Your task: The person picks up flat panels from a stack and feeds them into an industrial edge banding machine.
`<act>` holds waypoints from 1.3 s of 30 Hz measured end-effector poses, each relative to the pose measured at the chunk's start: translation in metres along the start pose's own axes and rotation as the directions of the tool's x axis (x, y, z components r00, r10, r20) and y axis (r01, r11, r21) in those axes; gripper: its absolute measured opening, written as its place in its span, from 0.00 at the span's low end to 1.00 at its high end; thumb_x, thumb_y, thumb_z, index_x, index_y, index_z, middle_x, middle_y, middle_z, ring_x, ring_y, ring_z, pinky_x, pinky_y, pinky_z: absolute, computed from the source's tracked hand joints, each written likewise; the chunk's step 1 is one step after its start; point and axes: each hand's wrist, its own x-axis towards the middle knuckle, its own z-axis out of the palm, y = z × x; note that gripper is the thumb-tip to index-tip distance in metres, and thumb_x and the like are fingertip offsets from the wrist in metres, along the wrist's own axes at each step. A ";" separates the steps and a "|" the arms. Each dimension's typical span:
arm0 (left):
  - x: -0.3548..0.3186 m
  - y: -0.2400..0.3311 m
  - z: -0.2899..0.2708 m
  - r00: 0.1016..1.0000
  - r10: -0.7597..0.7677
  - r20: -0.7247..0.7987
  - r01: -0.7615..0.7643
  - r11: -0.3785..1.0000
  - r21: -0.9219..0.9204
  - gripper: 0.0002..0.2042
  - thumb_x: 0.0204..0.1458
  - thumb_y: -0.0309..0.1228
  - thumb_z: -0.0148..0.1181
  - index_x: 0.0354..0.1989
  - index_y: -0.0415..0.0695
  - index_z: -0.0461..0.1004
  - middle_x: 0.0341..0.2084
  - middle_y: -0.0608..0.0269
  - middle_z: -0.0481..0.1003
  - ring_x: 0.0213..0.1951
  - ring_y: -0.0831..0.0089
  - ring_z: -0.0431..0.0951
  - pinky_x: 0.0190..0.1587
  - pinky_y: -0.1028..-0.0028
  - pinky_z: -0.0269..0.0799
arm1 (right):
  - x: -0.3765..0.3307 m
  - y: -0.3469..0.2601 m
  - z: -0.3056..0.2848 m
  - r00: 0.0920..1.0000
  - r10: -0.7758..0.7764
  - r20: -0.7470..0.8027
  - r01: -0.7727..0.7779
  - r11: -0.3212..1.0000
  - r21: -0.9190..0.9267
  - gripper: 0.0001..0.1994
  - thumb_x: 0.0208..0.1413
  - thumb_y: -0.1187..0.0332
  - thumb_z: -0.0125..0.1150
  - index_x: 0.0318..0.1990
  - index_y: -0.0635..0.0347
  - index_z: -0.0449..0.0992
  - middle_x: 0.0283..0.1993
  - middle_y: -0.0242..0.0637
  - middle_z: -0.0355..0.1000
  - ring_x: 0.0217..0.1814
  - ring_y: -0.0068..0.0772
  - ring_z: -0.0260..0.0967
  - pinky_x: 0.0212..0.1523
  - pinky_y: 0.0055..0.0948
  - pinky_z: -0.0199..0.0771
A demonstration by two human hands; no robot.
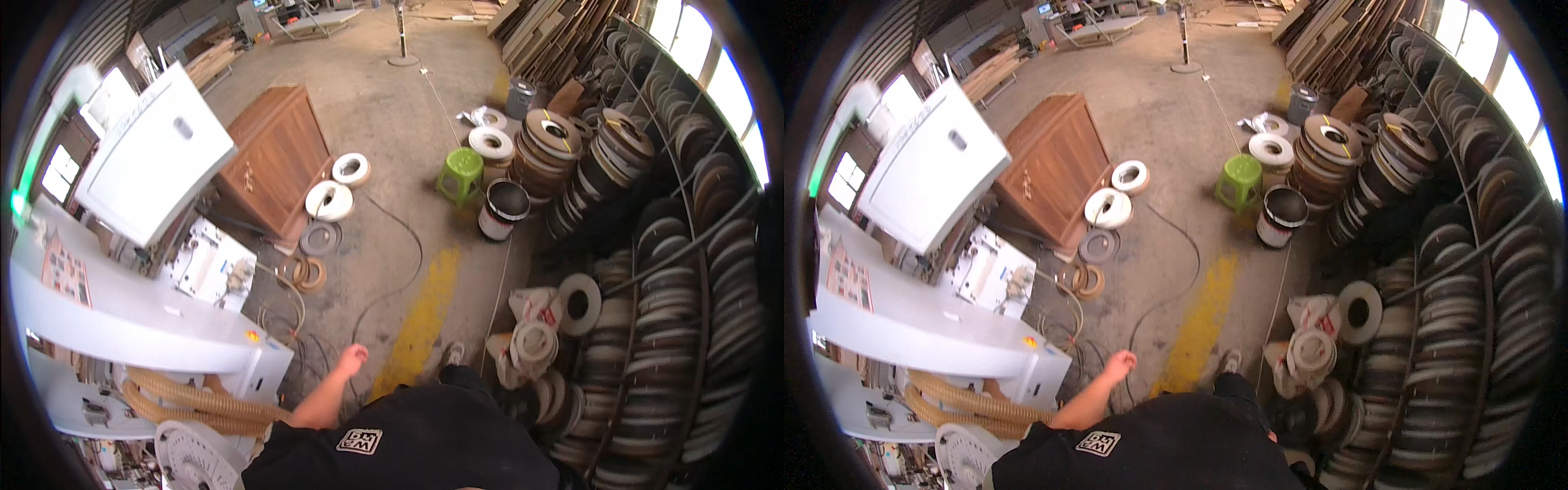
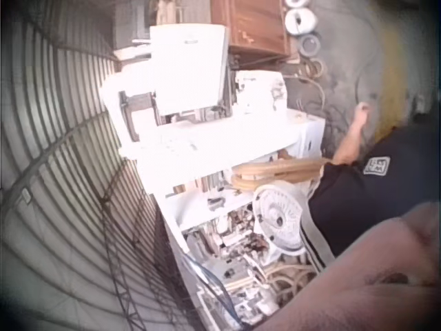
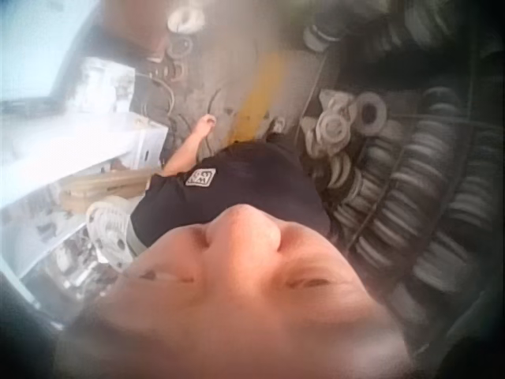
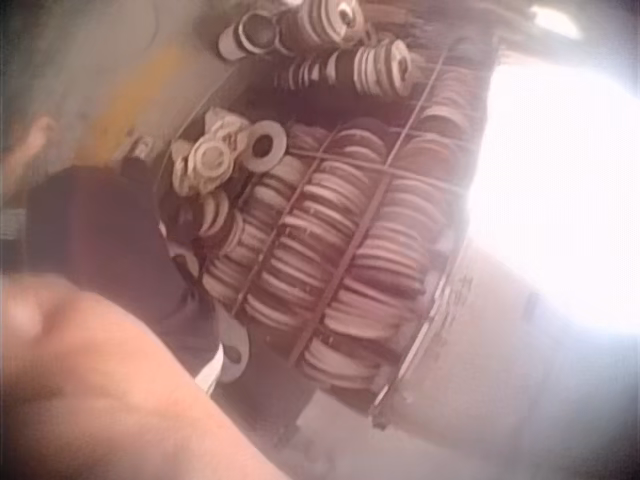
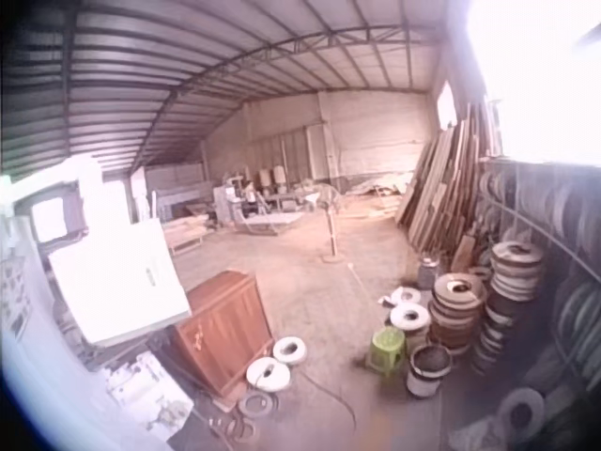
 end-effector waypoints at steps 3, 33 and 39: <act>0.035 0.028 0.033 0.984 -0.116 -0.133 0.114 0.993 -0.023 0.07 0.55 0.32 0.58 0.35 0.41 0.77 0.26 0.63 0.78 0.30 0.75 0.76 0.35 0.73 0.72 | 0.118 -0.049 -0.077 0.985 -0.159 -0.064 0.170 0.943 0.287 0.11 0.60 0.63 0.63 0.31 0.61 0.77 0.30 0.31 0.76 0.31 0.22 0.70 0.33 0.29 0.70; 0.853 0.445 -0.233 0.930 0.076 -0.359 -0.113 0.990 -0.083 0.12 0.58 0.37 0.58 0.38 0.40 0.78 0.29 0.57 0.80 0.32 0.70 0.80 0.38 0.69 0.74 | 0.884 -0.829 -0.324 0.927 -0.008 0.375 0.172 0.898 -0.405 0.18 0.61 0.55 0.57 0.49 0.59 0.75 0.40 0.31 0.76 0.40 0.27 0.74 0.34 0.30 0.74; 0.966 0.442 -0.274 0.895 -0.119 -0.430 0.040 0.981 -0.189 0.11 0.54 0.37 0.55 0.38 0.44 0.78 0.28 0.59 0.79 0.32 0.70 0.79 0.38 0.68 0.74 | 1.109 -1.006 -0.340 0.723 -0.163 0.672 0.687 0.058 -0.725 0.17 0.62 0.56 0.55 0.47 0.59 0.75 0.39 0.30 0.76 0.40 0.26 0.74 0.33 0.30 0.74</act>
